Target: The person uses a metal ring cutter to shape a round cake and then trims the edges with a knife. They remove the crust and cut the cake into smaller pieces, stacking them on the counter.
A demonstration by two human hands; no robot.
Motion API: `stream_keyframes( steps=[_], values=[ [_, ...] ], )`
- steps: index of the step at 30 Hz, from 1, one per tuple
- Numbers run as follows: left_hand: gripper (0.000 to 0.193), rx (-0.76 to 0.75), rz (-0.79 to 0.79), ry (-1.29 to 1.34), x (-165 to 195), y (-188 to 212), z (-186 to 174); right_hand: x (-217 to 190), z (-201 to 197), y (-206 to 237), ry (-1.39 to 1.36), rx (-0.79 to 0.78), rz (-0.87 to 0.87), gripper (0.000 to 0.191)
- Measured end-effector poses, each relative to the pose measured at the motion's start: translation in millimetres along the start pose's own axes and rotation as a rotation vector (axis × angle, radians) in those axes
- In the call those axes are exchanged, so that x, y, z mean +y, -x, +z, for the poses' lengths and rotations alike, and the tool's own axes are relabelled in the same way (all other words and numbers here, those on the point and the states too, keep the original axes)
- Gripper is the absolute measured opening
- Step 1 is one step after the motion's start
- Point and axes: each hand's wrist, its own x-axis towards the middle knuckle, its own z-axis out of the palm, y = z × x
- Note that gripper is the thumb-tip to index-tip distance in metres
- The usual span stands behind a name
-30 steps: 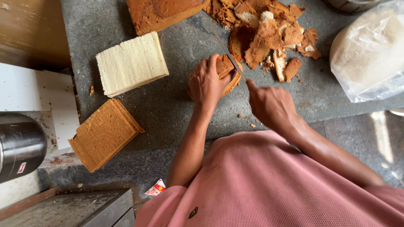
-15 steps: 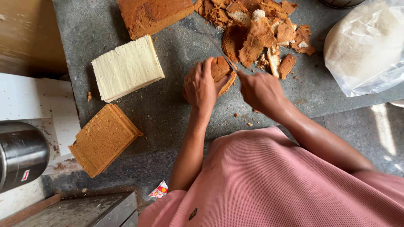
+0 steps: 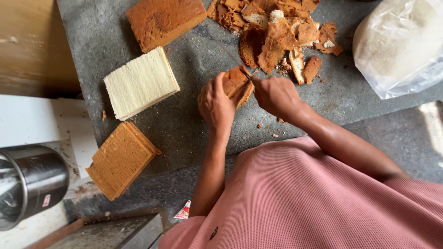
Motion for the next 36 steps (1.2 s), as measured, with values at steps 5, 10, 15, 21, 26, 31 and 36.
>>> stream_keyframes(
  steps=[5,10,15,21,26,31,36],
  values=[
    [0.075,0.048,-0.026,0.111,-14,0,-8,-7,-11,39,-0.012,-0.163,0.030,0.032],
    [0.077,0.063,-0.092,0.159,-24,15,-14,-12,-4,24,-0.029,-0.107,-0.009,0.023],
    [0.079,0.097,-0.162,0.150,-23,14,-17,-16,6,-1,0.029,-0.121,-0.033,0.023],
    [0.073,0.122,-0.121,0.156,-25,12,-11,-10,-8,47,0.011,-0.193,0.027,0.040],
    [0.072,0.132,-0.131,0.163,-21,15,-13,-7,8,5,-0.008,-0.062,-0.035,0.018],
    [0.072,0.133,-0.169,0.203,-28,10,-21,-9,-6,36,-0.010,-0.181,0.013,0.022],
    [0.071,0.112,-0.146,0.187,-27,18,-20,-11,9,20,0.006,-0.129,0.012,0.016]
  ],
)
